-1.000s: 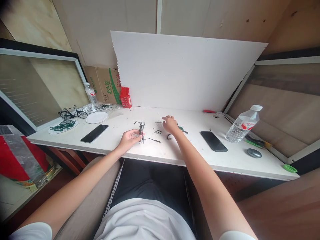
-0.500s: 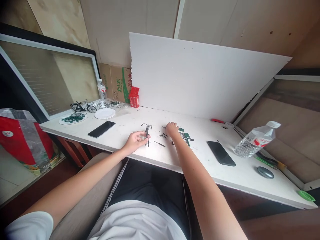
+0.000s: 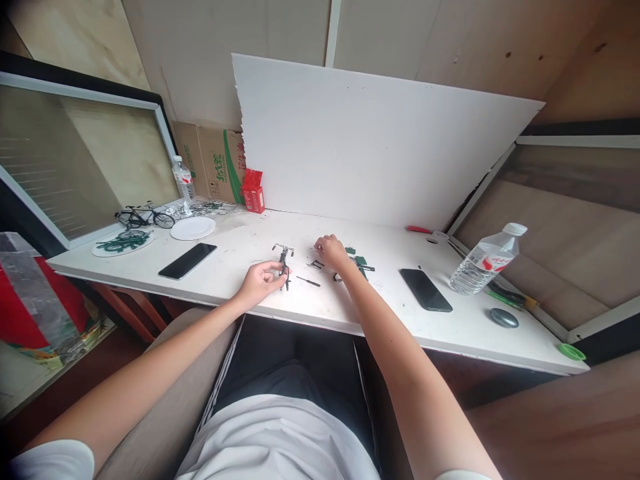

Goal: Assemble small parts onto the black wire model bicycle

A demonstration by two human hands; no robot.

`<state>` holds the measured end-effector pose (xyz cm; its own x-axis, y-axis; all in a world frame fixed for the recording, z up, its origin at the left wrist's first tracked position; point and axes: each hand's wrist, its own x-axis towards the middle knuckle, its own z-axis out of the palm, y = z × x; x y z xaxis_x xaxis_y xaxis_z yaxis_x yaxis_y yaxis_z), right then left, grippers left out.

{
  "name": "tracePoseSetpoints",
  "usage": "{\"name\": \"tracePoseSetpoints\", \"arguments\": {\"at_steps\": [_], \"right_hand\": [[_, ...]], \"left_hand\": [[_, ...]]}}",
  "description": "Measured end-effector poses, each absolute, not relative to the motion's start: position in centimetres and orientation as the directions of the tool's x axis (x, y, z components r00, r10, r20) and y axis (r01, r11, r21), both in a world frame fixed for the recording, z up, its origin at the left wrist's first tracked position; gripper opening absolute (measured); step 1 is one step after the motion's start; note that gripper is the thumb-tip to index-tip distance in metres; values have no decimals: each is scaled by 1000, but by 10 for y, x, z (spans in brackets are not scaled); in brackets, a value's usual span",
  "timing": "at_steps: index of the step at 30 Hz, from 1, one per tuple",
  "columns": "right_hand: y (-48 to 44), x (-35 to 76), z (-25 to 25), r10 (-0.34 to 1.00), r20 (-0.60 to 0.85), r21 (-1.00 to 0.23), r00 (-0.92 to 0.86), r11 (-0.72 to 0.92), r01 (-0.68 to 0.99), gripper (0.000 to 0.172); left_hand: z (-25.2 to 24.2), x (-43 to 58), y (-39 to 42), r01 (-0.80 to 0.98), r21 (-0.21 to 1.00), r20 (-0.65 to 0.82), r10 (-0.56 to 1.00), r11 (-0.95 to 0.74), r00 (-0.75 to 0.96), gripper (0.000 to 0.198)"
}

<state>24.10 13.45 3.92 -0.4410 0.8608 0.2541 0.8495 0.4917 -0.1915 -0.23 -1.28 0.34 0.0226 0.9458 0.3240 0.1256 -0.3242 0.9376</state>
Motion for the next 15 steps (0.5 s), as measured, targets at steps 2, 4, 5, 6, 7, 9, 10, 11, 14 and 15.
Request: {"name": "tracePoseSetpoints", "arguments": {"at_steps": [2,4,5,6,7,9,10,11,14,15], "right_hand": [[123,245,45,831,404,-303,-381,515,802,27],[104,248,47,774,566,-429,-283,570,701,30],[92,248,47,745,620,-461,-247,601,653,28],[78,248,46,716,655,-474,-241,638,607,26],[64,246,44,692,684,-483,-233,668,566,25],[37,242,38,673,699,-504,-239,702,503,25],[25,239,34,678,700,-522,-224,700,487,25],[16,236,30,687,694,-542,-214,694,474,25],[1,227,21,682,700,-549,-211,703,452,24],[-1,224,18,670,710,-538,-217,714,448,23]], "left_hand": [[4,-3,-12,116,941,319,948,-319,20,43],[3,-4,-12,118,942,313,950,-313,22,43],[3,-5,-12,125,942,310,950,-311,25,43],[3,-5,-12,136,941,308,951,-309,28,43],[2,-5,-12,150,940,306,951,-307,29,43],[1,-5,-12,172,936,307,951,-307,23,44],[1,-5,-11,180,934,309,951,-308,19,44],[1,-5,-11,187,932,313,950,-310,18,44],[-1,-5,-11,219,920,332,943,-324,1,42],[-1,-5,-11,234,915,342,939,-330,-14,41]]}}
